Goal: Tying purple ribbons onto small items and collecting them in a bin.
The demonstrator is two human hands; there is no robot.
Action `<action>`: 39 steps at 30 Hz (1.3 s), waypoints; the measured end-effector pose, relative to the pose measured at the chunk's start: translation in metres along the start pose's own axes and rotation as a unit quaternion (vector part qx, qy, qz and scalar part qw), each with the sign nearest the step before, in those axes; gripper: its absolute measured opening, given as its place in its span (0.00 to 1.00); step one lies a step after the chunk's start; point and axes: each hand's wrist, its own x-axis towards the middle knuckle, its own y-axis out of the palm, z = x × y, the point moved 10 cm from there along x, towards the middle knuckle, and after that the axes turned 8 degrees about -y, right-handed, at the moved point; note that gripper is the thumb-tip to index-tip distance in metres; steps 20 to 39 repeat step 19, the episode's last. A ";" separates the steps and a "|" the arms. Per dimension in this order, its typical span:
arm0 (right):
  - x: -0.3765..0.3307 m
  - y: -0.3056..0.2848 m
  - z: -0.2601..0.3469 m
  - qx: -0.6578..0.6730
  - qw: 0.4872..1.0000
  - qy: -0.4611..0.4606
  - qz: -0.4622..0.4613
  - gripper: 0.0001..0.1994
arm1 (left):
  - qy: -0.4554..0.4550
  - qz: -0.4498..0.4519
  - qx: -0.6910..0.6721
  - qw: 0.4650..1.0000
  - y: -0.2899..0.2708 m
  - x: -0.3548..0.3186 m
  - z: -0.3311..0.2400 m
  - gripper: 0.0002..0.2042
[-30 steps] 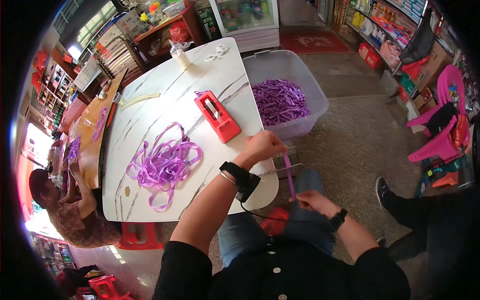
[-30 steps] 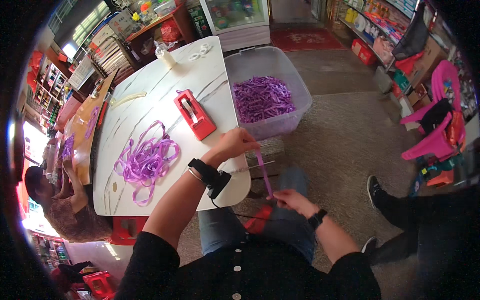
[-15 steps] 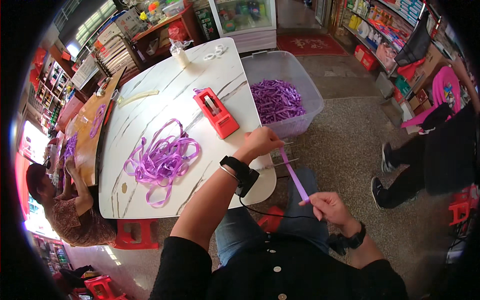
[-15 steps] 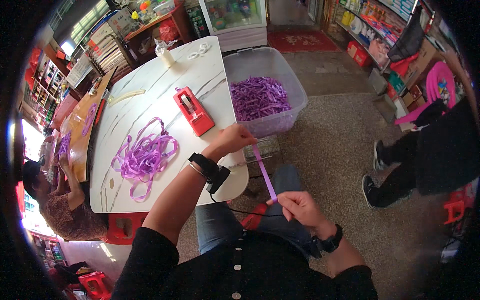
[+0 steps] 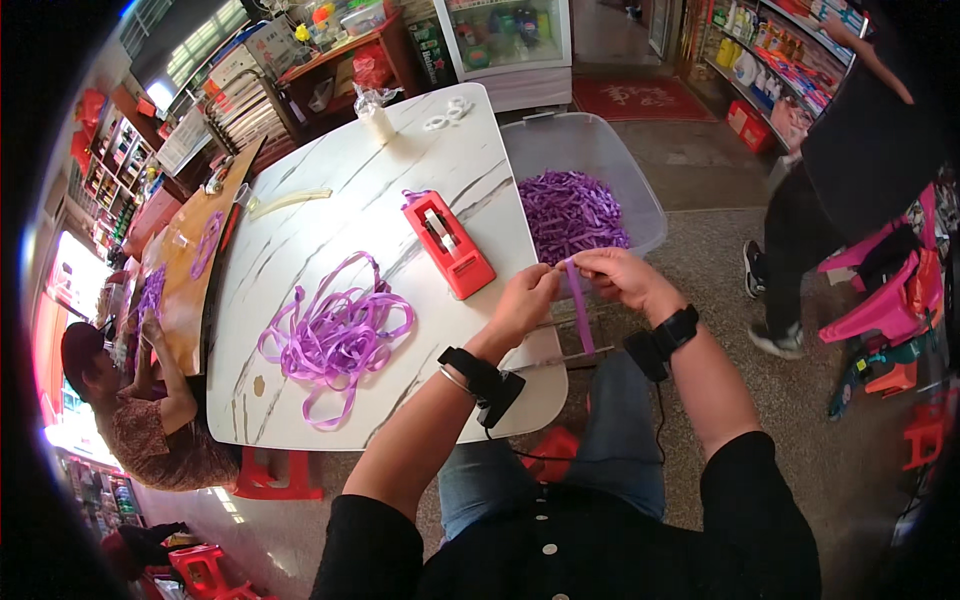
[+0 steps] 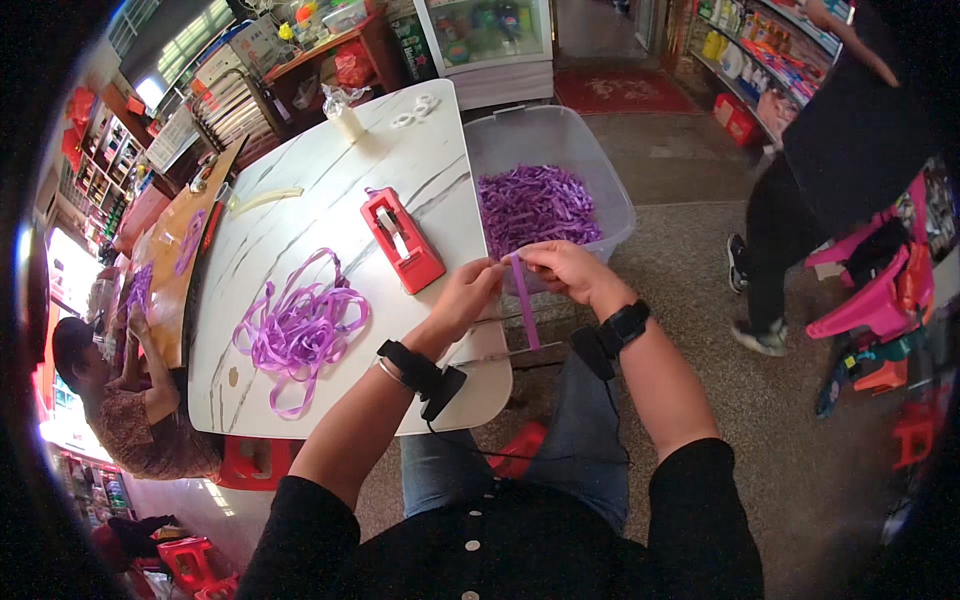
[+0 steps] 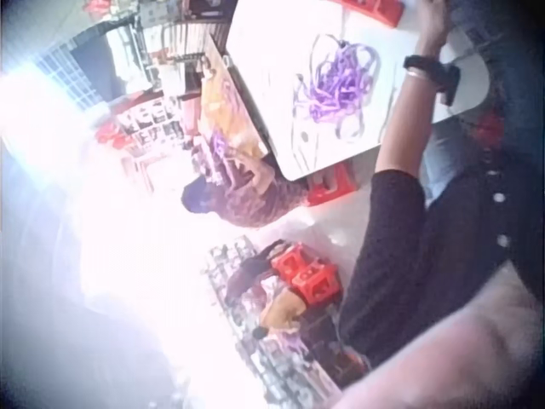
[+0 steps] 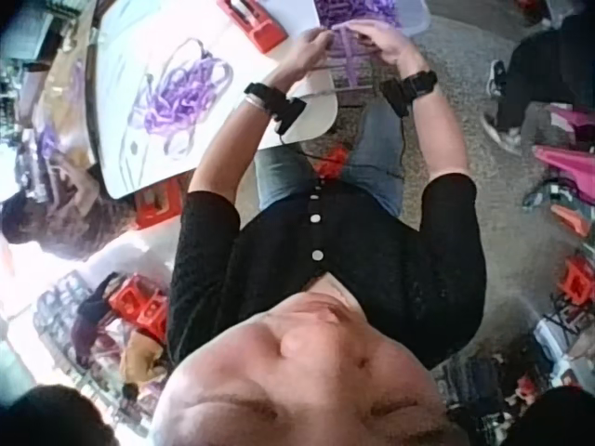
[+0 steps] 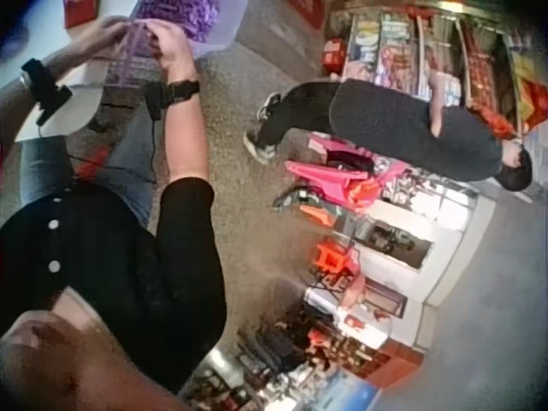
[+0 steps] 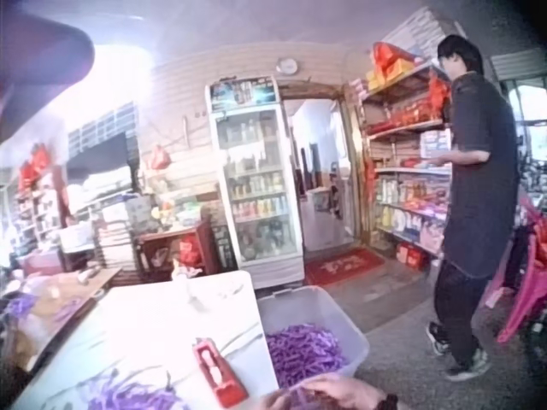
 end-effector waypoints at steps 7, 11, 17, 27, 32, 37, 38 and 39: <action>0.013 -0.017 -0.049 0.054 0.996 0.070 -0.017 0.07 | 0.028 0.044 0.098 0.994 0.009 -0.001 0.002 0.11; 0.011 -0.029 -0.091 0.022 0.995 0.091 -0.045 0.08 | 0.121 0.023 0.182 0.976 0.016 -0.003 -0.012 0.10; -0.046 -0.007 -0.125 0.044 0.994 0.046 -0.091 0.10 | 0.057 0.069 0.315 0.945 0.023 0.003 0.002 0.13; -0.058 -0.007 -0.135 0.042 0.995 0.045 -0.081 0.10 | 0.044 0.075 0.389 0.917 0.028 -0.001 -0.004 0.13; -0.058 -0.007 -0.135 0.042 0.995 0.045 -0.081 0.10 | 0.044 0.075 0.389 0.917 0.028 -0.001 -0.004 0.13; -0.058 -0.007 -0.135 0.042 0.995 0.045 -0.081 0.10 | 0.044 0.075 0.389 0.917 0.028 -0.001 -0.004 0.13; -0.058 -0.007 -0.135 0.042 0.995 0.045 -0.081 0.10 | 0.044 0.075 0.389 0.917 0.028 -0.001 -0.004 0.13; -0.058 -0.007 -0.135 0.042 0.995 0.045 -0.081 0.10 | 0.044 0.075 0.389 0.917 0.028 -0.001 -0.004 0.13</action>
